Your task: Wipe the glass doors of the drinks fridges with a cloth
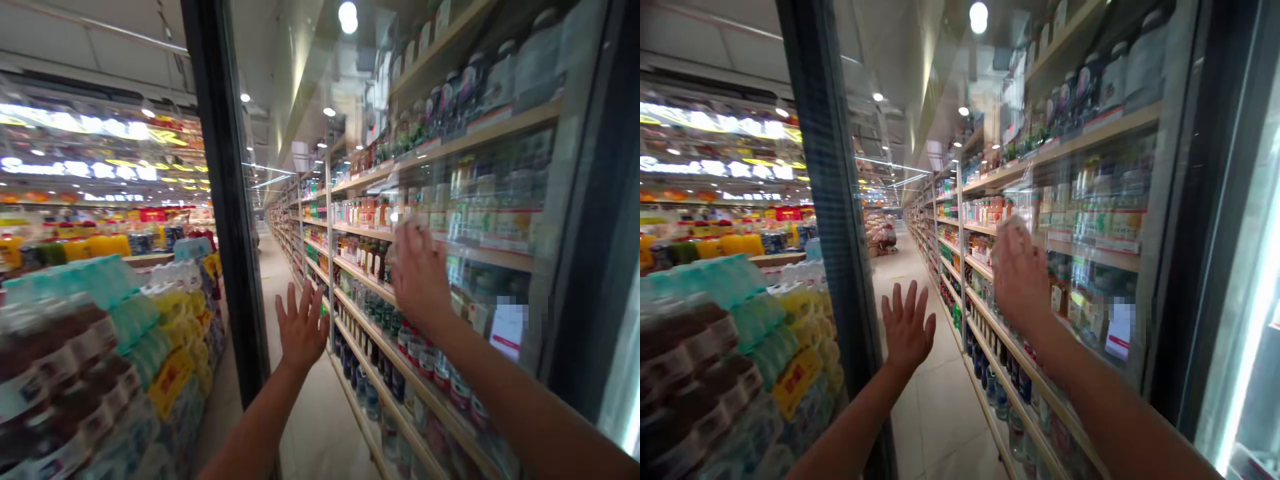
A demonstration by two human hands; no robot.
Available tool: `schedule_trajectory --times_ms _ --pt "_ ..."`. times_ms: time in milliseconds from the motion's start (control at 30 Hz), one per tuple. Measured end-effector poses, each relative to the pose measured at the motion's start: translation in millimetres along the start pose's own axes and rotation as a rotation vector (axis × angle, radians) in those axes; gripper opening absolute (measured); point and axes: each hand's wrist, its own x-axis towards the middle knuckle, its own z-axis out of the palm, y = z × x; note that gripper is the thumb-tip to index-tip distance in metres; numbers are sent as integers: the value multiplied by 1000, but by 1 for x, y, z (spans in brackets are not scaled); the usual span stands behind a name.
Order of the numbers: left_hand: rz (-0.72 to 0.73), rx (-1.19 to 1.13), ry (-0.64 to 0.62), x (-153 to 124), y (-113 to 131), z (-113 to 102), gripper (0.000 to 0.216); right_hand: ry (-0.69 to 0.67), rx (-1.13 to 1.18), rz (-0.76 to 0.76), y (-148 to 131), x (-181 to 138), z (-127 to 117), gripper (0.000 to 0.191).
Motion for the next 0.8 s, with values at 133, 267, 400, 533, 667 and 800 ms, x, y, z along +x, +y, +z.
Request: schedule_trajectory --times_ms 133,267,400,533,667,800 --pt "21 11 32 3 -7 -3 61 -120 52 -350 -26 -28 4 67" --pt "57 50 102 12 -31 -11 59 -81 -33 -40 6 -1 -15 68" --pt "8 63 101 17 -48 -13 65 -46 -71 102 6 35 -20 71" --pt "29 13 42 14 -52 -18 70 -91 -27 -115 -67 23 2 70" --pt "25 3 29 11 -55 -25 72 -147 32 -438 -113 12 16 70" --pt "11 -7 30 8 -57 -28 69 -36 -58 -203 -99 32 11 69"
